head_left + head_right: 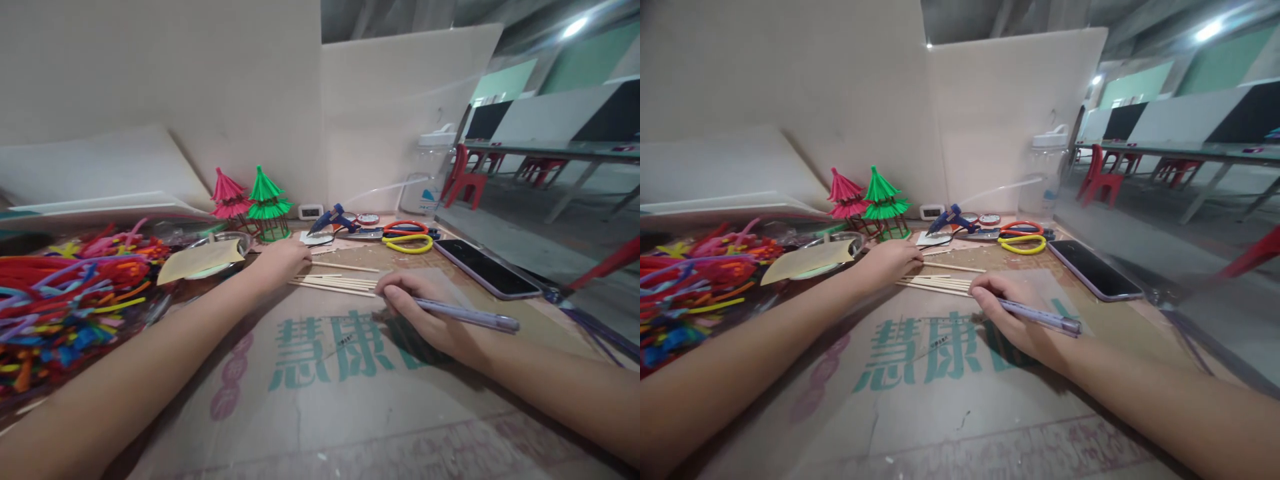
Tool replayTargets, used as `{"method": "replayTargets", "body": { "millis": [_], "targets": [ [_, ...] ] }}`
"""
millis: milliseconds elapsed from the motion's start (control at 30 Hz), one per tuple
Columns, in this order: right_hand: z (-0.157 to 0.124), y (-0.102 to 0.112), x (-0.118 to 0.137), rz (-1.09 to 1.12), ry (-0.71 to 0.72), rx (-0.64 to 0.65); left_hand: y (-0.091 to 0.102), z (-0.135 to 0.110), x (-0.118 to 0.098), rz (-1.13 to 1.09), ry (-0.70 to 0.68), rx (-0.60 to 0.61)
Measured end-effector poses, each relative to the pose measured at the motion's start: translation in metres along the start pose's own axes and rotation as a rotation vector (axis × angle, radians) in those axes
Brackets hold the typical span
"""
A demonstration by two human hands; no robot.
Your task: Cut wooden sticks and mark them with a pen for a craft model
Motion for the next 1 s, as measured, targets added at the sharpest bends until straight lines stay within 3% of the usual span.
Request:
{"method": "replayTargets", "body": {
  "millis": [200, 367, 467, 600, 733, 1000],
  "targets": [
    [-0.008, 0.010, 0.014, -0.150, 0.471, -0.054, 0.047, -0.026, -0.031, 0.013, 0.083, -0.124],
    [-0.015, 0.010, 0.025, -0.298, 0.635, -0.100, 0.060, -0.065, -0.072, -0.248, 0.084, -0.172],
    [-0.014, 0.004, 0.018, -0.293, 0.590, -0.033, 0.069, -0.076, -0.085, -0.420, 0.094, -0.286],
    [-0.013, -0.004, 0.006, -0.182, 0.492, 0.106, 0.076, -0.077, -0.082, -0.667, 0.325, -0.347],
    [-0.012, -0.004, 0.004, -0.167, 0.498, 0.114, 0.077, -0.078, -0.080, -0.825, 0.472, -0.341],
    [-0.009, -0.006, 0.000, -0.163, 0.472, 0.141, 0.070, -0.079, -0.072, -0.762, 0.497, -0.314]
  ]
}}
Point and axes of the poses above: each hand's wrist, its own z-axis towards the middle knuckle, its own y-axis out of the back of the hand, x = y × z, the point moved 5 cm from there along z, towards the middle knuckle, and after that the axes turned 14 degrees about -x, right-handed, at the moved point
